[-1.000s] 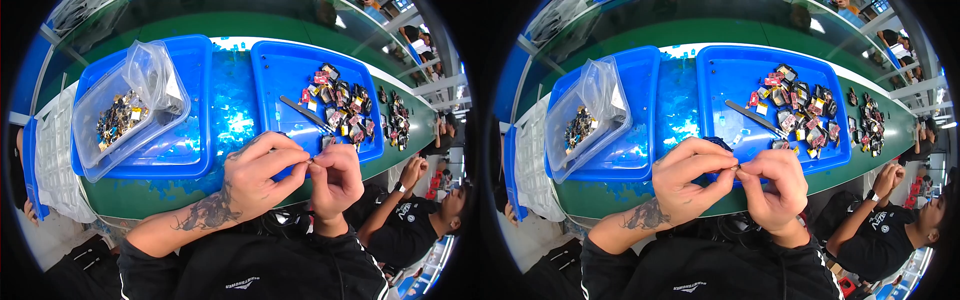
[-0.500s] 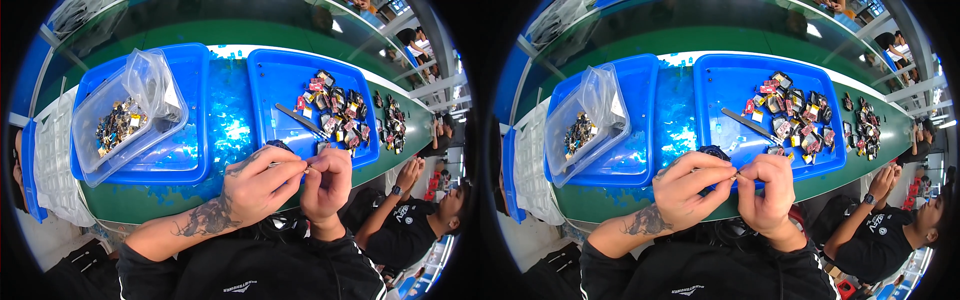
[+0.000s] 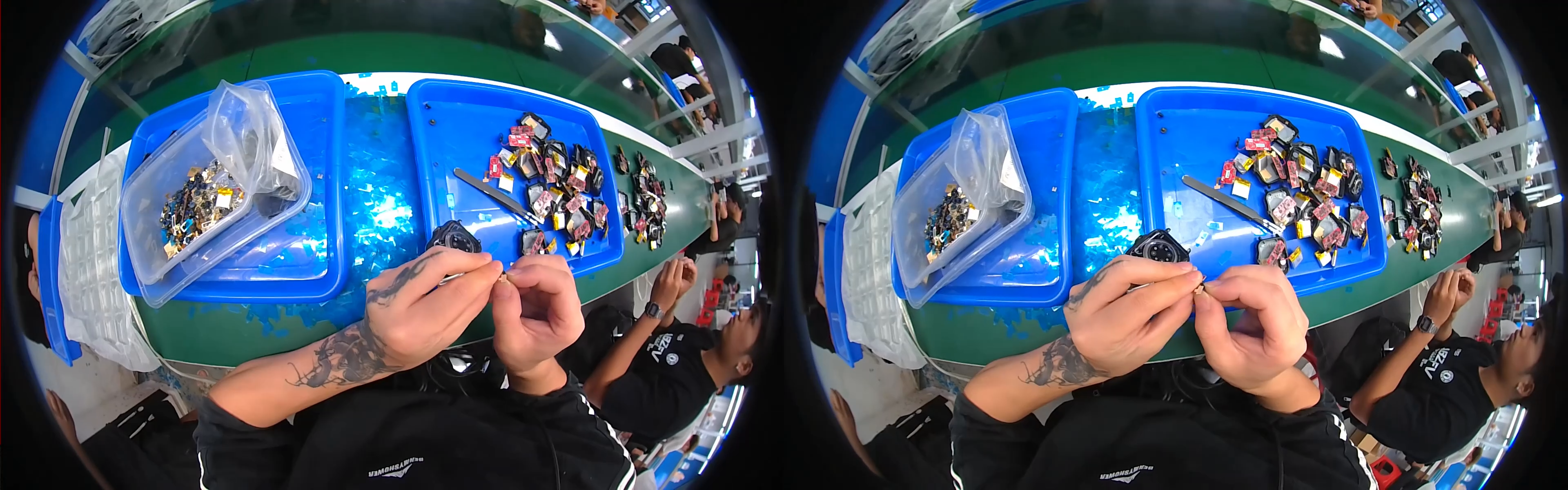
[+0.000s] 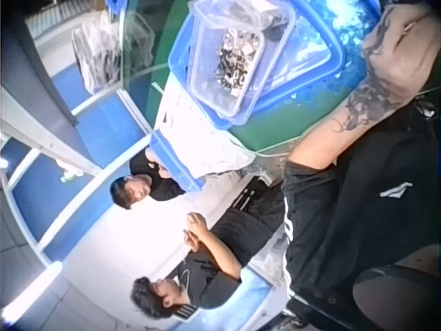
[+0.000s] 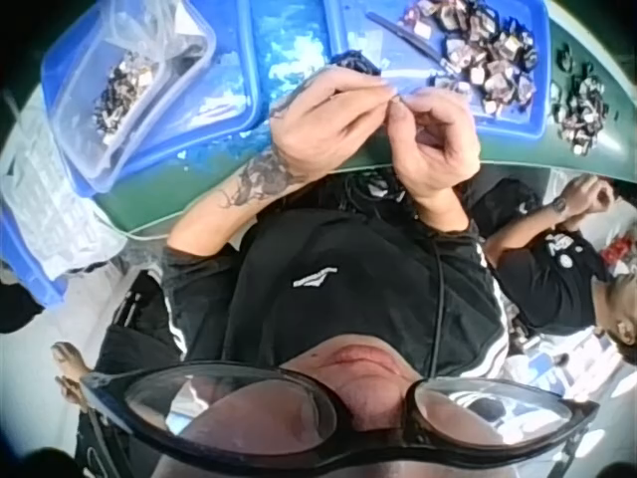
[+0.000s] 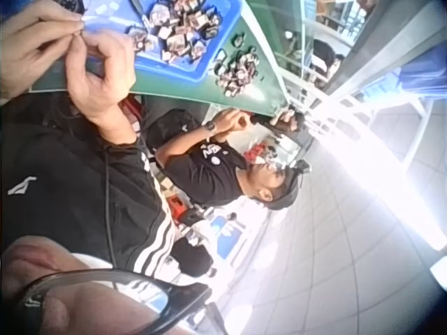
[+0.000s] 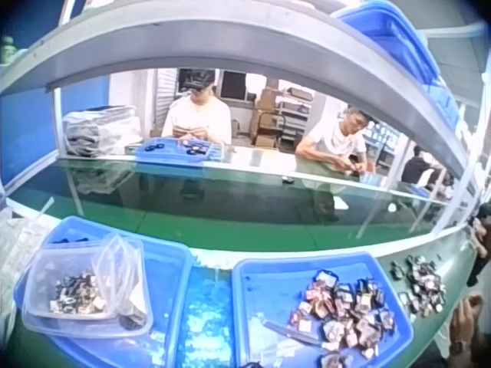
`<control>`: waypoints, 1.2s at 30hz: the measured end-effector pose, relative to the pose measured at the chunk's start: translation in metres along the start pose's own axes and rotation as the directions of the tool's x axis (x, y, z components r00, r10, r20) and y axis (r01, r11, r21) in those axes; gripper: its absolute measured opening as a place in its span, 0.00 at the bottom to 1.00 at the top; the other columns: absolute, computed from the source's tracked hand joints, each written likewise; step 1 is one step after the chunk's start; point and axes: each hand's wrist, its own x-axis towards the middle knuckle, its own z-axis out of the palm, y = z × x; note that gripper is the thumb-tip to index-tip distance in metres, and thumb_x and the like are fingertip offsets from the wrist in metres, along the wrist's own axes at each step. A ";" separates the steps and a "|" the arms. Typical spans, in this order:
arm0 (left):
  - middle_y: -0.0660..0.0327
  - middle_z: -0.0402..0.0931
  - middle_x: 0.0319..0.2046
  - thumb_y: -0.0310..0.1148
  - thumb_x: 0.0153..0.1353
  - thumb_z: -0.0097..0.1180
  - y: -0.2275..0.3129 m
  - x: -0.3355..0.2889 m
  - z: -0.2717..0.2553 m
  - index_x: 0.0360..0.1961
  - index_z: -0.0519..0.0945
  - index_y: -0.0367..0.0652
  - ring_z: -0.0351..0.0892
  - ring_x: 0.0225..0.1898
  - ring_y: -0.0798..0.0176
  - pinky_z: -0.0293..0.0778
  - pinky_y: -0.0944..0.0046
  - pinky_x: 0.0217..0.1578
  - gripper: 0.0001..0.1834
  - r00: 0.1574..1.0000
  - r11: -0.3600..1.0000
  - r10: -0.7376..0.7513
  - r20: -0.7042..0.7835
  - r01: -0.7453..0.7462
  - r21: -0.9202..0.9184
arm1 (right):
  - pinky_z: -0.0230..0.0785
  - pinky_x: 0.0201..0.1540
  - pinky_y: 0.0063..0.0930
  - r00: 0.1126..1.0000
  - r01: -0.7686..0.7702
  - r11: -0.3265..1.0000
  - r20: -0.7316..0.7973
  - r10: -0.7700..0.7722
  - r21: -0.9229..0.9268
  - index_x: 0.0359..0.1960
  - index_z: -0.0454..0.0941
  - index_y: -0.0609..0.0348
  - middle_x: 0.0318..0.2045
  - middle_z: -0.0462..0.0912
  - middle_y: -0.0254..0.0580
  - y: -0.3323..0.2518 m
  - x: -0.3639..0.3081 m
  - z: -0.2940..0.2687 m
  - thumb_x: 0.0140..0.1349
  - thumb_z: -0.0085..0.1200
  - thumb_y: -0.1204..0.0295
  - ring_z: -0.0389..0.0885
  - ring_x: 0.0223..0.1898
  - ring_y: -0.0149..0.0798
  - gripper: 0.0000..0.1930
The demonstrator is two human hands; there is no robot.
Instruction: Assemble small electronic components, specifically battery packs or power cells into housings, using tweezers.
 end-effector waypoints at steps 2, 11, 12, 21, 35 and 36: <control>0.61 0.81 0.33 0.18 0.44 0.68 0.001 0.001 0.000 0.36 0.84 0.41 0.82 0.30 0.64 0.79 0.68 0.28 0.16 1.000 1.000 -0.009 0.002 0.009 -0.007 | 0.70 0.28 0.23 1.000 0.021 1.000 0.009 -0.021 -0.001 0.29 0.77 0.67 0.26 0.80 0.45 0.001 0.003 -0.002 0.45 0.62 0.87 0.78 0.26 0.36 0.09; 0.61 0.81 0.33 0.17 0.44 0.68 0.002 0.001 0.001 0.36 0.84 0.41 0.82 0.30 0.64 0.79 0.68 0.28 0.15 1.000 1.000 -0.008 0.030 0.009 -0.006 | 0.70 0.28 0.24 0.981 0.185 0.976 0.077 -0.177 -0.114 0.28 0.78 0.66 0.24 0.81 0.43 0.006 0.010 -0.010 0.43 0.63 0.86 0.79 0.25 0.36 0.10; 0.61 0.81 0.33 0.18 0.44 0.68 0.001 0.001 0.000 0.36 0.85 0.41 0.82 0.31 0.63 0.79 0.68 0.28 0.15 0.999 1.000 -0.002 0.039 0.002 -0.001 | 0.70 0.27 0.24 0.978 0.198 0.973 0.092 -0.188 -0.116 0.28 0.78 0.66 0.24 0.81 0.43 0.006 0.011 -0.011 0.43 0.63 0.86 0.79 0.25 0.37 0.10; 0.57 0.79 0.34 0.18 0.43 0.66 -0.003 0.002 -0.002 0.37 0.83 0.34 0.83 0.31 0.59 0.79 0.67 0.29 0.16 0.994 0.997 0.078 0.082 -0.077 -0.018 | 0.73 0.29 0.25 0.954 0.293 0.940 0.125 -0.274 -0.177 0.30 0.79 0.63 0.25 0.81 0.42 0.004 0.014 -0.014 0.42 0.65 0.85 0.80 0.26 0.37 0.12; 0.60 0.81 0.33 0.18 0.42 0.68 0.005 0.004 -0.002 0.34 0.85 0.40 0.83 0.30 0.63 0.79 0.69 0.28 0.15 0.996 0.999 -0.024 0.087 0.027 -0.032 | 0.72 0.25 0.25 0.909 0.404 0.888 0.205 -0.362 -0.221 0.31 0.77 0.62 0.27 0.80 0.42 0.007 0.020 -0.021 0.40 0.64 0.86 0.79 0.25 0.37 0.14; 0.60 0.81 0.33 0.17 0.42 0.68 0.004 0.003 -0.001 0.34 0.85 0.40 0.83 0.30 0.63 0.79 0.68 0.28 0.14 0.996 0.999 -0.015 0.089 0.018 -0.037 | 0.72 0.25 0.25 0.902 0.419 0.878 0.218 -0.373 -0.231 0.31 0.77 0.62 0.27 0.80 0.42 0.007 0.021 -0.022 0.39 0.64 0.86 0.79 0.25 0.38 0.14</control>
